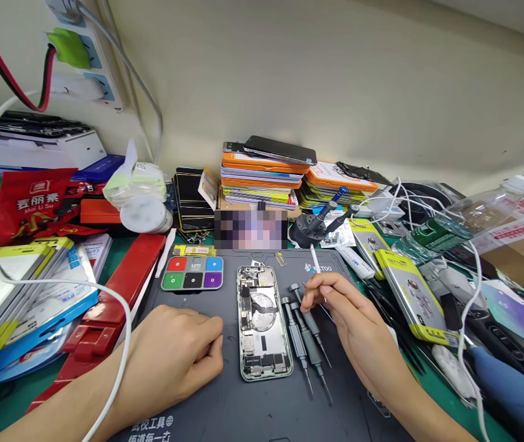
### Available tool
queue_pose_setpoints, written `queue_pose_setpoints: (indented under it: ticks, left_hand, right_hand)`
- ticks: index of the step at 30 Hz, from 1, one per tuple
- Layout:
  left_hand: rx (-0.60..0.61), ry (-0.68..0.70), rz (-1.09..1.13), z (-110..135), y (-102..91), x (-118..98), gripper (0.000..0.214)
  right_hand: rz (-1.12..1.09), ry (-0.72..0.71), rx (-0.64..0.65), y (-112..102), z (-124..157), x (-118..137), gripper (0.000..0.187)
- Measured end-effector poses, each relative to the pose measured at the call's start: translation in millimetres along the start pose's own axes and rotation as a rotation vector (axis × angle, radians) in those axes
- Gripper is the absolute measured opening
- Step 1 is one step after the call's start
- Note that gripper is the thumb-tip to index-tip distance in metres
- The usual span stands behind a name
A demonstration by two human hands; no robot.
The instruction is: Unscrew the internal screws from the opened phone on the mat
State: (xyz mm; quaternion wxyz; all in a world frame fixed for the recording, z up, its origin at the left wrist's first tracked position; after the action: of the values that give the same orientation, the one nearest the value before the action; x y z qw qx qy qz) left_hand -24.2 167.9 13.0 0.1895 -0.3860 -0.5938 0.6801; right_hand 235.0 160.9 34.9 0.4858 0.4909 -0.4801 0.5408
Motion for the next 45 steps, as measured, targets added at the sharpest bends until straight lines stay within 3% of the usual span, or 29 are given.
queue_pose_setpoints:
  ticks: [45]
  left_hand:
    - [-0.055,0.012,-0.003,1.4,-0.7,-0.1,0.025]
  right_hand:
    - [-0.005,0.005,-0.018,-3.1,-0.8,-3.5,0.018]
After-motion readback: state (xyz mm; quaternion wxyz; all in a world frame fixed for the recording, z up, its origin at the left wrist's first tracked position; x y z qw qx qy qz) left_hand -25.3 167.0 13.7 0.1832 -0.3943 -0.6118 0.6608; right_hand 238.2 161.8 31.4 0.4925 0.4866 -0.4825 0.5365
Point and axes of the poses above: each hand's wrist, its own z-axis away from the middle knuckle, its own y-axis out of the palm, x = y × z, the point moved 5 cm from there along -z, towards the middle knuckle, and after that the axes turned 8 degrees about x, right-handed, at the moved point
